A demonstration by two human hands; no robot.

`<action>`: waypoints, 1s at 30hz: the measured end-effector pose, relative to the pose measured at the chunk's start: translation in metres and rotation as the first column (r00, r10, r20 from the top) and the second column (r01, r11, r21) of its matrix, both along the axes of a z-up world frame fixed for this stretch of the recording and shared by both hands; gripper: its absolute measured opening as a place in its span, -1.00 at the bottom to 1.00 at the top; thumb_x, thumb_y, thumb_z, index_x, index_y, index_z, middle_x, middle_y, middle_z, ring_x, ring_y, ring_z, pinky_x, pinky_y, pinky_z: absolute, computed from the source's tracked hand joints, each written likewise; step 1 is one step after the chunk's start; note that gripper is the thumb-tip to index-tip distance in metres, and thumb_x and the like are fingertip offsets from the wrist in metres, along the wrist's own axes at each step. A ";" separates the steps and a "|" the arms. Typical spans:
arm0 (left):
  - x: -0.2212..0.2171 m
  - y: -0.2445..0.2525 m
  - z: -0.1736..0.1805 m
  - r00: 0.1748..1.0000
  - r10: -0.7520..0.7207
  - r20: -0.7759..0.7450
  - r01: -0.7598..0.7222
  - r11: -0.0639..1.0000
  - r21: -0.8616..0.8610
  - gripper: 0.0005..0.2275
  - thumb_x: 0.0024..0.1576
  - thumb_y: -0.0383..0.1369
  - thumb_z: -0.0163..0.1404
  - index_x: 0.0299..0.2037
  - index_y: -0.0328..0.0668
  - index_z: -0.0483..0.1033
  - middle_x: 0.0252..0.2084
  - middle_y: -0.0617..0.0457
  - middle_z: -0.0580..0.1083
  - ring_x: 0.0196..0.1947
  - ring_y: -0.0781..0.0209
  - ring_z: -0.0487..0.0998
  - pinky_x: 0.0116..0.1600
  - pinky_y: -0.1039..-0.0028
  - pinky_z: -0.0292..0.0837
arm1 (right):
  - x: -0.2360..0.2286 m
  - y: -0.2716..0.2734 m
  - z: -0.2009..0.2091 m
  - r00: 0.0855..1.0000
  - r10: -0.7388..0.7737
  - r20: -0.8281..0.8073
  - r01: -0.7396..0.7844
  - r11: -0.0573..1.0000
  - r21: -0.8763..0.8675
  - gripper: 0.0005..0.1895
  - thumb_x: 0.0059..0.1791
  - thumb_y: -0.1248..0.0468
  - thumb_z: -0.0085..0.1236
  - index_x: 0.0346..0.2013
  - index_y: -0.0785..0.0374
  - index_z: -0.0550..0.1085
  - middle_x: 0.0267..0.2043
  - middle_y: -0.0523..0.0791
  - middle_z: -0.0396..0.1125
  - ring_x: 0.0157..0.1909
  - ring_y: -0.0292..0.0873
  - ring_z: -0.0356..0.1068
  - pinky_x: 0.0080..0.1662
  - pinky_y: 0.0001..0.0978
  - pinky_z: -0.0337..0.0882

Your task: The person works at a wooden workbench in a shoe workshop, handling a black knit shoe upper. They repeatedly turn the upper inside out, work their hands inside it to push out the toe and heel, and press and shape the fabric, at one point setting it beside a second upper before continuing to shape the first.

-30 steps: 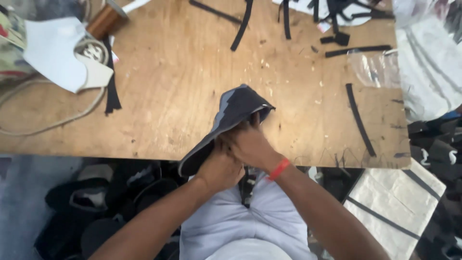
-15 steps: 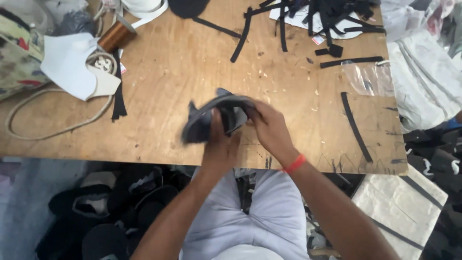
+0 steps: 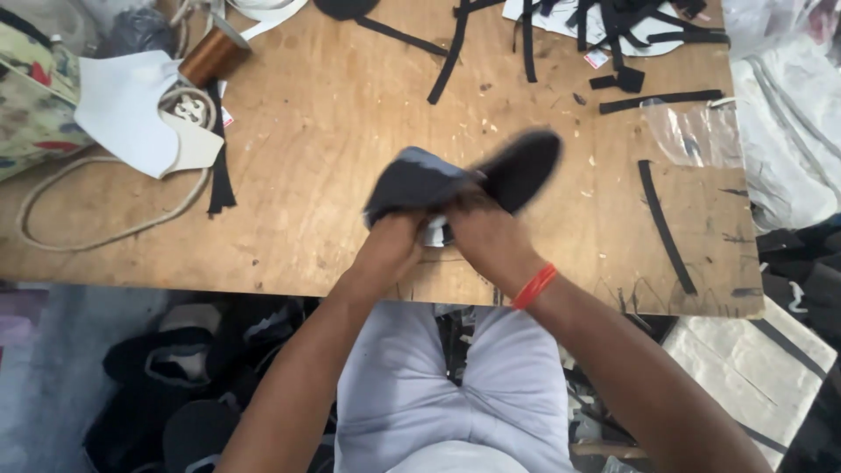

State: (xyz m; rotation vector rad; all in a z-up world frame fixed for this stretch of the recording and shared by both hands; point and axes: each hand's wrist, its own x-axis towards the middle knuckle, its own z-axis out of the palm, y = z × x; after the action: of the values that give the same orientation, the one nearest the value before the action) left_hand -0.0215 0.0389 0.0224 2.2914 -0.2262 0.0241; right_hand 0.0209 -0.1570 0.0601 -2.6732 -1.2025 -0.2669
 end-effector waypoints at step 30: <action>0.000 -0.020 -0.035 0.998 -0.010 -0.061 0.024 0.973 0.228 -0.75 0.21 -0.25 -0.02 -0.25 -0.35 0.55 -0.31 -0.32 0.55 -0.30 -0.26 0.59 -0.12 0.02 0.51 | -0.007 -0.008 -0.018 0.992 -0.119 -0.044 0.126 0.969 0.211 -0.50 -0.12 0.21 0.17 0.08 0.34 0.43 0.07 0.10 0.34 0.15 0.17 0.31 0.14 0.01 0.32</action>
State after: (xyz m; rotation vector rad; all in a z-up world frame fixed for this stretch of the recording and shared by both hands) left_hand -0.0210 0.0186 -0.0130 2.5150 -0.2274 -0.0831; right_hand 0.0134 -0.1650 0.0426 -2.5568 -0.9421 -0.3514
